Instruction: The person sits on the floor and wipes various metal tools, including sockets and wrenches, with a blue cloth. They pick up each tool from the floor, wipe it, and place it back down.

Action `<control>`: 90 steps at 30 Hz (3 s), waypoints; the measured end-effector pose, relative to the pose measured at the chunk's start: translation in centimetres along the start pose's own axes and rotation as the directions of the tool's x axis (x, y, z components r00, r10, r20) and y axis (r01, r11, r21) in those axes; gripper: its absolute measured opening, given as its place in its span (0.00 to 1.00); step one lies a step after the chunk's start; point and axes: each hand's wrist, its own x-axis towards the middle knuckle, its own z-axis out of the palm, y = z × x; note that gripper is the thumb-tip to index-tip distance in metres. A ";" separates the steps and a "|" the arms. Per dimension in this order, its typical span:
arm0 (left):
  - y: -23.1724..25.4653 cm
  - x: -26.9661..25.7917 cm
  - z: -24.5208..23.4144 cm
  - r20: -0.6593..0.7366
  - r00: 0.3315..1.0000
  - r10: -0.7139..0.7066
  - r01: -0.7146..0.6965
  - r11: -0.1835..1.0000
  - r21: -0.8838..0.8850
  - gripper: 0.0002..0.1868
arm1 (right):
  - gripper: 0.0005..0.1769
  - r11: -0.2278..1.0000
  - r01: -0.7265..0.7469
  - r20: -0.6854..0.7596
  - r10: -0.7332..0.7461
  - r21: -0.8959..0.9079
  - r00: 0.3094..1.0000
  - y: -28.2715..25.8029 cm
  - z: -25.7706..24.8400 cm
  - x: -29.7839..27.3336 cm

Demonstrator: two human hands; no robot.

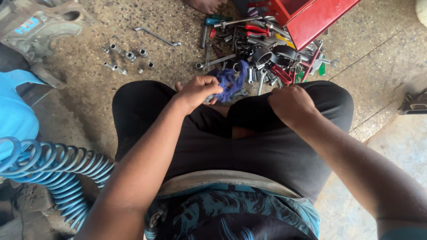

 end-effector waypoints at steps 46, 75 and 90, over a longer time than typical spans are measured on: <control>0.5 -2.1 2.1 -0.002 0.948 0.319 -0.234 0.699 0.675 0.29 | 0.08 -0.420 0.231 0.024 0.520 0.877 0.854 -4.3 2.3 4.9; 0.5 -1.8 4.3 0.014 0.904 0.427 -0.364 0.754 0.547 0.24 | 0.12 -0.065 0.186 -0.181 0.077 0.980 0.980 -6.3 2.4 4.9; 0.2 -1.2 3.7 -0.123 0.899 0.421 -0.271 0.752 0.601 0.18 | 0.18 -0.116 0.344 -0.325 0.151 0.932 0.933 -5.8 2.5 4.7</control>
